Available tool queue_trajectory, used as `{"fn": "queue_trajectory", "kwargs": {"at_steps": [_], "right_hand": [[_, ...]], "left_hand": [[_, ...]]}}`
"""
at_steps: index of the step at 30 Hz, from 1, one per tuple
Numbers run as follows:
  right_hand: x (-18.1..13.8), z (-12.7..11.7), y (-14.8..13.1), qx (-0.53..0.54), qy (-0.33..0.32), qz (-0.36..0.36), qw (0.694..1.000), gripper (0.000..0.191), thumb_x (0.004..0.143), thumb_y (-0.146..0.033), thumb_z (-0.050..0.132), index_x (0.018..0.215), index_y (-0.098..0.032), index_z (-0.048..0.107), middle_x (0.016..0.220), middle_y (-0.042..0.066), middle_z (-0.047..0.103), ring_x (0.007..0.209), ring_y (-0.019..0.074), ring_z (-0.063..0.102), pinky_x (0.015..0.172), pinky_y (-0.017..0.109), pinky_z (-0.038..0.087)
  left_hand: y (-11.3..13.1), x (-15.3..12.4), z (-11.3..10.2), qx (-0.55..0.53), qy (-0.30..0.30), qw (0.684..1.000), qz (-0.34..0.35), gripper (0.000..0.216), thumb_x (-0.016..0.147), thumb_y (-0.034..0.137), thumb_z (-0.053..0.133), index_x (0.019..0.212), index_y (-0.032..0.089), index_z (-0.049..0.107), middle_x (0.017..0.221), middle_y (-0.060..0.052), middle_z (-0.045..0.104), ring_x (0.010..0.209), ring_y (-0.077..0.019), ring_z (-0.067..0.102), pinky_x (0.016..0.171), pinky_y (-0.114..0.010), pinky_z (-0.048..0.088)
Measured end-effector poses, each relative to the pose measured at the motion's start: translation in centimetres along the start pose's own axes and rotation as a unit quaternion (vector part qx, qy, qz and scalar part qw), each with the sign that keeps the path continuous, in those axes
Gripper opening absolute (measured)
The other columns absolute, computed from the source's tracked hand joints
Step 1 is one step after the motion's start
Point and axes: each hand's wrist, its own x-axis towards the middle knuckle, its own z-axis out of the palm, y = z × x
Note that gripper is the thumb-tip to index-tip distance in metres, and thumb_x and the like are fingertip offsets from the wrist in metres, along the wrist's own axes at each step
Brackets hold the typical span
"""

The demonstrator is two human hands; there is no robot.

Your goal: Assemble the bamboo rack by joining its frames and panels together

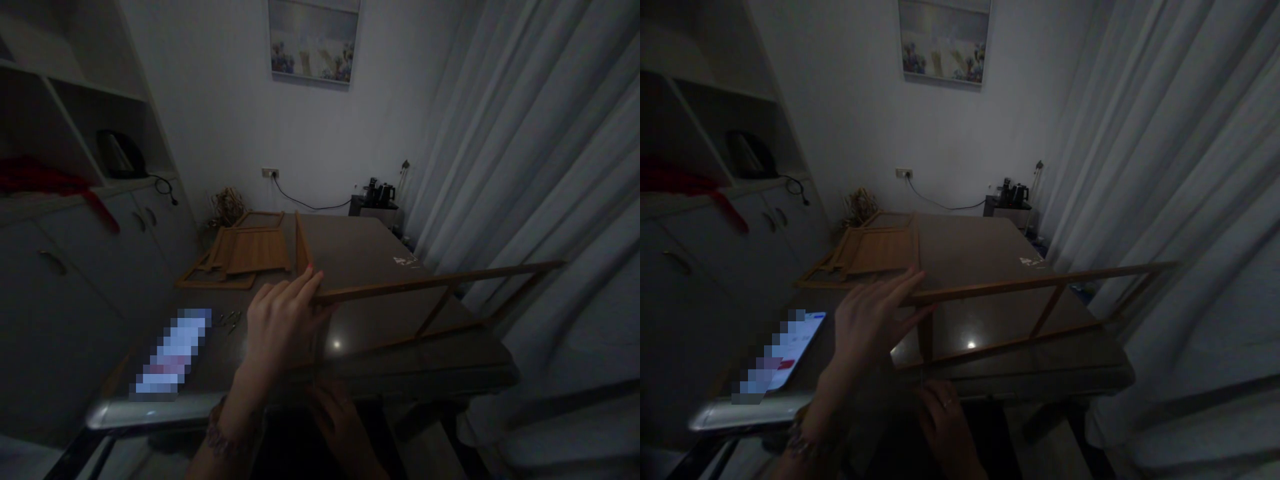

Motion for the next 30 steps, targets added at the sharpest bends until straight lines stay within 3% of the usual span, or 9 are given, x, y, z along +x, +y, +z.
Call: {"fn": "queue_trajectory", "kwargs": {"at_steps": [3, 9, 13, 20, 27, 30], "right_hand": [[-0.2, 0.1, 0.3, -0.014, -0.009, -0.010, 1.000, 0.030, 0.094, -0.025, 0.055, 0.123, -0.030, 0.061, 0.113, 0.003, 0.069, 0.105, 0.0213, 0.065, 0.092, 0.037, 0.055], [0.2, 0.8, 0.0, 0.002, 0.033, -0.003, 0.999, 0.020, 0.095, -0.033, 0.054, 0.109, -0.027, 0.067, 0.100, 0.004, 0.070, 0.094, 0.0215, 0.067, 0.084, 0.036, 0.057], [0.6, 0.9, -0.5, 0.015, 0.039, -0.010, 0.999, 0.022, 0.099, -0.029, 0.045, 0.103, -0.025, 0.066, 0.093, 0.004, 0.070, 0.088, 0.0208, 0.067, 0.081, 0.036, 0.057], [0.5, 1.2, -0.5, 0.053, 0.093, 0.026, 0.994, 0.032, 0.100, -0.020, 0.035, 0.126, -0.024, 0.053, 0.112, 0.008, 0.068, 0.104, 0.0197, 0.066, 0.088, 0.034, 0.056], [0.2, 0.9, -0.4, 0.028, 0.035, 0.005, 0.999, 0.042, 0.094, -0.008, 0.035, 0.127, -0.028, 0.052, 0.117, 0.005, 0.067, 0.108, 0.0209, 0.063, 0.095, 0.040, 0.051], [0.3, 1.0, -0.3, 0.044, 0.045, 0.035, 0.997, 0.042, 0.094, -0.008, 0.034, 0.127, -0.027, 0.051, 0.115, 0.005, 0.067, 0.104, 0.0200, 0.064, 0.091, 0.038, 0.053]], "left_hand": [[0.0, -0.1, 0.0, 0.004, -0.004, 1.000, -0.001, 0.045, 0.081, 0.048, 0.064, 0.119, 0.023, 0.062, 0.121, -0.003, 0.067, 0.084, -0.0231, 0.070, 0.066, -0.039, 0.048], [-0.1, -0.1, 0.1, 0.003, 0.003, 1.000, -0.001, 0.046, 0.083, 0.051, 0.061, 0.119, 0.023, 0.062, 0.120, -0.003, 0.068, 0.082, -0.0219, 0.070, 0.066, -0.040, 0.048], [-0.1, 0.0, 0.1, 0.009, 0.007, 1.000, 0.001, 0.045, 0.082, 0.051, 0.062, 0.117, 0.023, 0.064, 0.120, -0.002, 0.068, 0.080, -0.0218, 0.070, 0.065, -0.039, 0.047], [-0.1, -0.1, 0.1, 0.010, 0.000, 1.000, 0.003, 0.045, 0.081, 0.049, 0.063, 0.119, 0.023, 0.063, 0.119, -0.005, 0.068, 0.082, -0.0230, 0.070, 0.066, -0.039, 0.047], [-0.1, 0.0, 0.0, 0.009, -0.007, 1.000, -0.001, 0.046, 0.082, 0.049, 0.062, 0.119, 0.023, 0.062, 0.120, -0.002, 0.068, 0.082, -0.0224, 0.069, 0.066, -0.039, 0.049], [-0.1, -0.1, 0.0, 0.014, -0.009, 1.000, -0.002, 0.046, 0.081, 0.048, 0.063, 0.120, 0.023, 0.062, 0.120, -0.002, 0.068, 0.082, -0.0225, 0.069, 0.066, -0.040, 0.049]]}}
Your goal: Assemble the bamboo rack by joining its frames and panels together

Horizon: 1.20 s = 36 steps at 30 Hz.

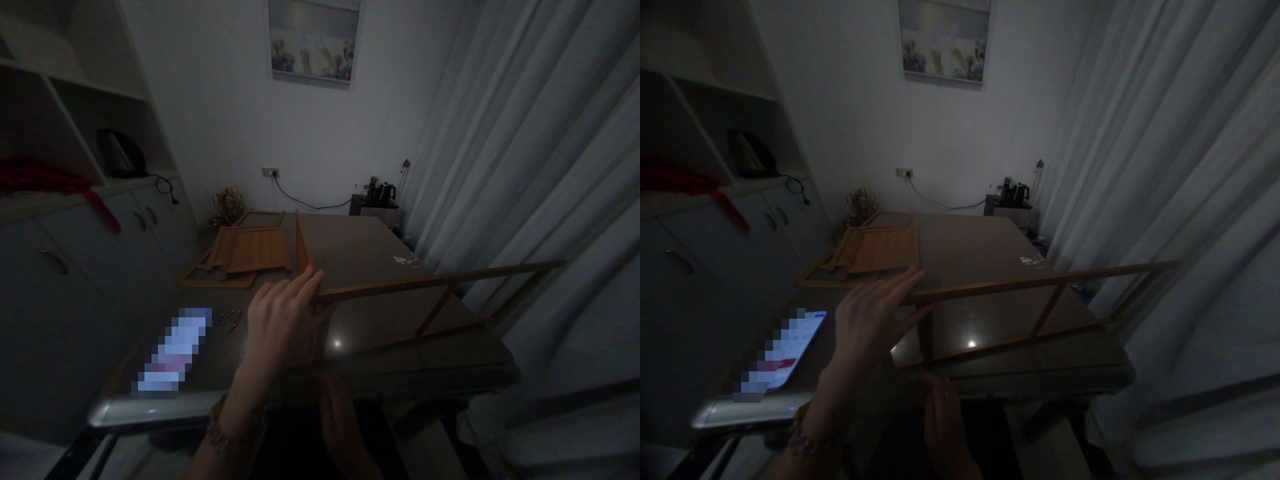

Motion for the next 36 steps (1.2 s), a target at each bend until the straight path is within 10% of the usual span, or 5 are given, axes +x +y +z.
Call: {"fn": "queue_trajectory", "kwargs": {"at_steps": [21, 36], "right_hand": [[1.4, -2.0, -1.1, -0.135, -0.135, -0.068, 0.979, 0.060, 0.079, -0.003, 0.056, 0.135, -0.026, 0.051, 0.116, 0.004, 0.068, 0.100, 0.0237, 0.062, 0.091, 0.039, 0.049], [1.1, -0.3, -1.0, -0.026, -0.037, 0.033, 0.998, 0.035, 0.094, -0.017, 0.049, 0.123, -0.030, 0.062, 0.106, 0.005, 0.071, 0.099, 0.0225, 0.065, 0.090, 0.040, 0.051]], "left_hand": [[0.0, 0.0, 0.2, 0.002, 0.003, 1.000, 0.003, 0.048, 0.081, 0.050, 0.063, 0.121, 0.024, 0.061, 0.123, -0.001, 0.066, 0.085, -0.0221, 0.069, 0.067, -0.039, 0.047], [0.1, 0.0, 0.0, -0.006, 0.019, 1.000, 0.007, 0.046, 0.081, 0.049, 0.064, 0.118, 0.022, 0.063, 0.119, -0.002, 0.068, 0.081, -0.0220, 0.069, 0.065, -0.038, 0.047]]}}
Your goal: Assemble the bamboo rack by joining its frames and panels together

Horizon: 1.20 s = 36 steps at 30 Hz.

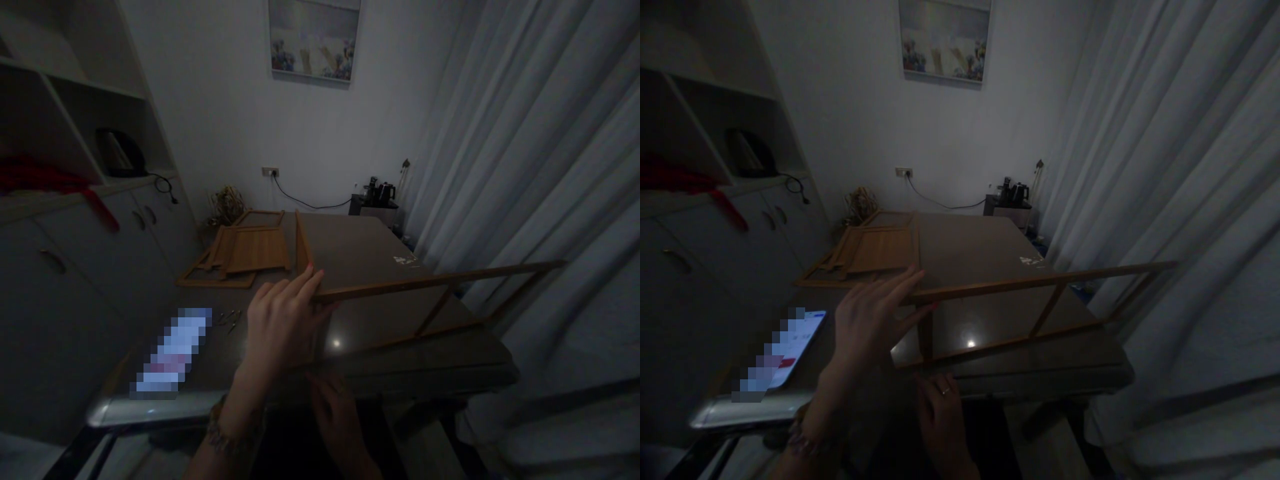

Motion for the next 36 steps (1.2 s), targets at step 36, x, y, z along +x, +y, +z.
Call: {"fn": "queue_trajectory", "kwargs": {"at_steps": [36], "right_hand": [[-0.5, 1.1, -0.4, 0.176, 0.071, 0.134, 0.973, 0.033, 0.096, -0.040, 0.047, 0.122, -0.024, 0.058, 0.109, 0.006, 0.071, 0.098, 0.0199, 0.068, 0.082, 0.027, 0.053]], "left_hand": [[0.0, 0.0, 0.0, -0.007, -0.013, 1.000, -0.005, 0.047, 0.081, 0.048, 0.063, 0.121, 0.023, 0.062, 0.120, -0.006, 0.068, 0.082, -0.0239, 0.069, 0.066, -0.039, 0.047]]}}
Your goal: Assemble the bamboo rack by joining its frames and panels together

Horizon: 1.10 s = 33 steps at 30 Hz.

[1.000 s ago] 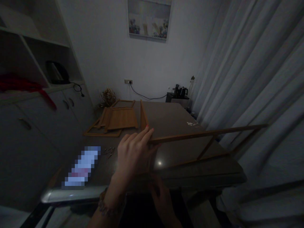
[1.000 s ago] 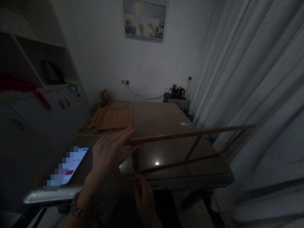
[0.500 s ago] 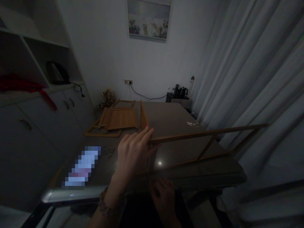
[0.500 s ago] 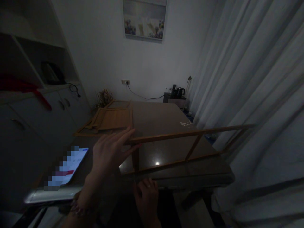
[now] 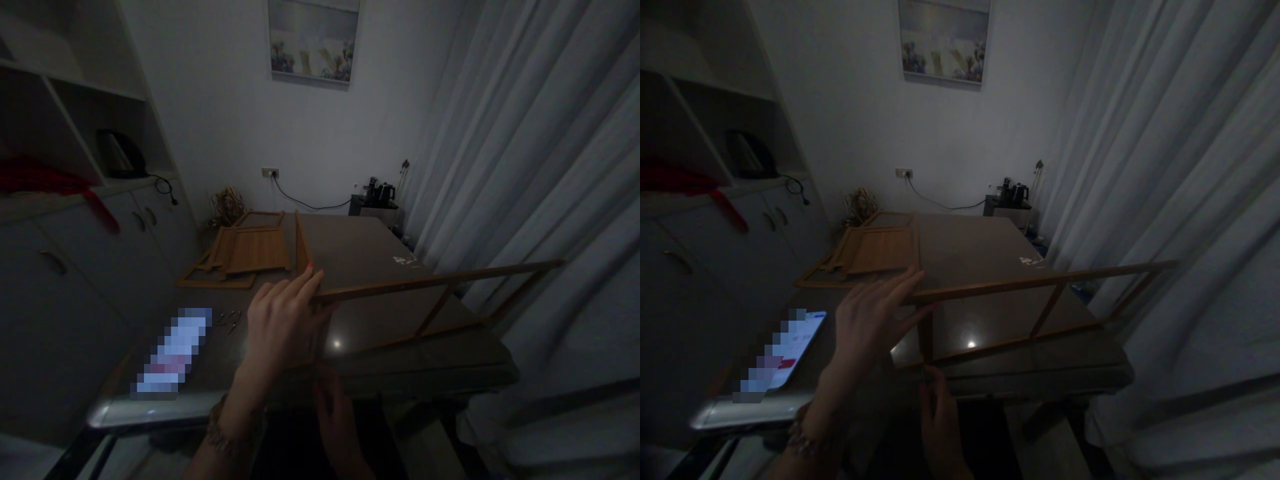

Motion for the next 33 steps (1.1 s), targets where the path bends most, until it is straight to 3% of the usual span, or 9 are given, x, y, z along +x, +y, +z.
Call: {"fn": "queue_trajectory", "kwargs": {"at_steps": [7, 13, 18, 25, 29, 33], "right_hand": [[-0.1, 0.5, -0.7, 0.061, -0.006, 0.087, 0.994, 0.035, 0.092, -0.050, 0.050, 0.093, -0.020, 0.068, 0.081, 0.003, 0.072, 0.073, 0.0184, 0.069, 0.067, 0.025, 0.055], [-0.3, -0.2, 0.0, 0.070, -0.072, 0.037, 0.994, 0.029, 0.088, -0.044, 0.061, 0.105, -0.021, 0.067, 0.101, 0.007, 0.074, 0.094, 0.0242, 0.070, 0.083, 0.033, 0.055], [0.1, -1.0, -0.1, -0.012, -0.104, -0.020, 0.994, 0.019, 0.091, -0.032, 0.058, 0.106, -0.025, 0.067, 0.100, 0.004, 0.074, 0.092, 0.0225, 0.070, 0.082, 0.033, 0.055], [0.1, -1.1, 0.1, -0.122, -0.040, -0.125, 0.984, 0.017, 0.093, -0.029, 0.054, 0.097, -0.027, 0.070, 0.096, 0.005, 0.070, 0.089, 0.0207, 0.068, 0.080, 0.031, 0.055], [-0.1, -0.6, 0.2, -0.077, -0.019, -0.121, 0.990, 0.025, 0.098, -0.030, 0.043, 0.111, -0.025, 0.064, 0.102, 0.006, 0.072, 0.094, 0.0197, 0.069, 0.084, 0.030, 0.055], [-0.2, -0.1, 0.1, -0.033, 0.035, -0.064, 0.997, 0.034, 0.100, -0.038, 0.035, 0.119, -0.023, 0.059, 0.105, 0.008, 0.072, 0.095, 0.0191, 0.069, 0.082, 0.028, 0.056]], "left_hand": [[0.0, 0.0, 0.0, 0.004, 0.002, 1.000, 0.001, 0.046, 0.082, 0.049, 0.062, 0.120, 0.023, 0.062, 0.120, -0.005, 0.067, 0.083, -0.0234, 0.069, 0.067, -0.039, 0.047], [0.0, 0.0, 0.0, 0.006, -0.003, 1.000, -0.001, 0.046, 0.082, 0.049, 0.062, 0.119, 0.023, 0.062, 0.121, -0.004, 0.067, 0.084, -0.0234, 0.069, 0.067, -0.039, 0.048], [0.1, 0.0, 0.0, 0.002, -0.001, 1.000, -0.003, 0.045, 0.082, 0.049, 0.063, 0.119, 0.023, 0.063, 0.120, -0.004, 0.068, 0.082, -0.0230, 0.070, 0.066, -0.039, 0.048], [0.0, 0.0, -0.1, -0.007, -0.005, 1.000, -0.003, 0.046, 0.082, 0.048, 0.063, 0.121, 0.023, 0.062, 0.121, -0.005, 0.067, 0.083, -0.0234, 0.070, 0.067, -0.040, 0.049], [0.0, 0.0, 0.1, -0.005, 0.006, 1.000, -0.001, 0.045, 0.082, 0.048, 0.063, 0.119, 0.022, 0.063, 0.119, -0.006, 0.069, 0.083, -0.0237, 0.070, 0.067, -0.040, 0.049], [0.0, 0.0, 0.1, 0.000, 0.007, 1.000, 0.001, 0.045, 0.082, 0.049, 0.063, 0.118, 0.022, 0.063, 0.119, -0.005, 0.068, 0.082, -0.0228, 0.070, 0.066, -0.039, 0.049]]}}
